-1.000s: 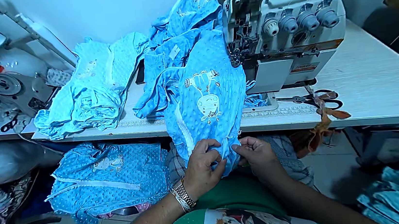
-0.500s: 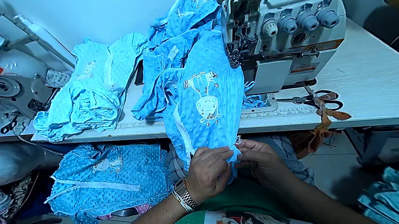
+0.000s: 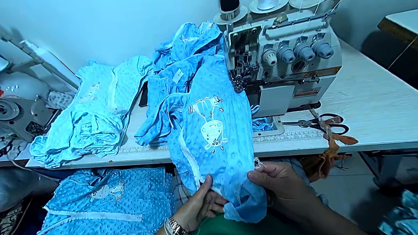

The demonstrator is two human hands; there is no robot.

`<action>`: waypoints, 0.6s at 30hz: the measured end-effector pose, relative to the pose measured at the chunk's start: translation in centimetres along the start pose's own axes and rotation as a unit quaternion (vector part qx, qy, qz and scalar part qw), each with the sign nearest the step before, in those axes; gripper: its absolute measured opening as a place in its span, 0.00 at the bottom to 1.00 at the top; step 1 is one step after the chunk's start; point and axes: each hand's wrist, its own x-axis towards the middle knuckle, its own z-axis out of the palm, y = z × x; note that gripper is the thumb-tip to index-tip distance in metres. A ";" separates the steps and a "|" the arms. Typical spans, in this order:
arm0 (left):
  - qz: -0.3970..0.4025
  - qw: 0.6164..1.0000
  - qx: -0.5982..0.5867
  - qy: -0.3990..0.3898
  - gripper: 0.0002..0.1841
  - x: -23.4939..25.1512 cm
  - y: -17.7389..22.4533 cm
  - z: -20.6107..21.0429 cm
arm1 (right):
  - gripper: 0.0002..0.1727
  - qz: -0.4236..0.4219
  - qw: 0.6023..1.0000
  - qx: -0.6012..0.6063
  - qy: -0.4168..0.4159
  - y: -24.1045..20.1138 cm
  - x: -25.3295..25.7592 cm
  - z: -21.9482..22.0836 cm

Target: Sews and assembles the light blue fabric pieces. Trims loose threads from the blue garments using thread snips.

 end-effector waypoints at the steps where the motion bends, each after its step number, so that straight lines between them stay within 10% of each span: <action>1: 0.038 0.994 -0.096 -0.023 0.33 0.5 0.0 -0.2 | 0.09 -0.007 1.000 0.006 -0.012 -0.1 -0.1 0.0; 4: 0.204 0.934 -0.291 0.037 0.19 1.3 2.9 0.3 | 0.08 -0.022 1.000 -0.017 -0.009 0.7 -1.0 0.0; 7: 0.226 0.945 -0.162 0.170 0.11 0.8 6.2 -0.4 | 0.06 -0.026 0.999 -0.018 0.030 1.8 -1.4 -0.4; 18: 0.211 0.936 0.115 0.258 0.09 2.5 10.5 -2.6 | 0.09 -0.053 0.991 -0.098 0.077 -0.5 4.4 -1.9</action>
